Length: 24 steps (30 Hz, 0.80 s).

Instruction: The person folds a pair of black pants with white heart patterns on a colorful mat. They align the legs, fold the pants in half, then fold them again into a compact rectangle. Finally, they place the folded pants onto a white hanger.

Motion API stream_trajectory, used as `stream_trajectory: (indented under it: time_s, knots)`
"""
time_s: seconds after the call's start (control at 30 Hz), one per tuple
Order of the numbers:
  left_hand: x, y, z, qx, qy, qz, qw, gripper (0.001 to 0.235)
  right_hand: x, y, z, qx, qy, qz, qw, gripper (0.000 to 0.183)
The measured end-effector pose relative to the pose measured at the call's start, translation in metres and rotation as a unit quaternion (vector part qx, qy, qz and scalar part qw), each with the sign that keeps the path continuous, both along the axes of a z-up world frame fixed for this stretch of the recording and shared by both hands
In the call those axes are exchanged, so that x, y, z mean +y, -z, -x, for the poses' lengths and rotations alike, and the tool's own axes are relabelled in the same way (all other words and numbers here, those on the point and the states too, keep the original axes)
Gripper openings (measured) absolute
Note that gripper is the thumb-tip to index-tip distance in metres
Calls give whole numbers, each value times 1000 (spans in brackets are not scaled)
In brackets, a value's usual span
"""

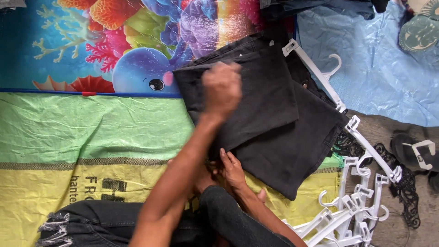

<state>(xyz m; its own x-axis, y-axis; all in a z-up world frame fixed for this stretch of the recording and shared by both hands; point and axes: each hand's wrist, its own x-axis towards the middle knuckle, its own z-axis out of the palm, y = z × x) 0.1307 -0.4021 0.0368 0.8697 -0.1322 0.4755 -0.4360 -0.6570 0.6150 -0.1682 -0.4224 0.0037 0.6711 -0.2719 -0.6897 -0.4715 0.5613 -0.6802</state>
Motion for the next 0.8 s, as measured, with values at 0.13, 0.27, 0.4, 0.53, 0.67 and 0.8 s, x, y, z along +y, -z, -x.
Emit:
stream_trajectory:
  time_s: [0.13,0.27,0.4,0.53,0.67,0.8]
  knots:
    - [92,30,-6,37,-49,-151,987,54,-14,46,12,-8,-45,9,999,28]
    - [135,61,-6,109,-5,-220,969,61,-19,43,8,100,-200,151,963,37]
    - [139,51,-20,142,-13,-219,965,66,-23,22,1,116,-265,184,939,42]
    - [120,43,5,53,-70,-255,963,66,-17,-37,-24,137,-315,178,922,42]
    - [80,29,101,-63,28,-292,954,70,-19,-35,-18,126,-334,141,923,49]
    - [64,72,166,-26,143,-189,971,72,-25,-50,-36,165,-411,216,870,54]
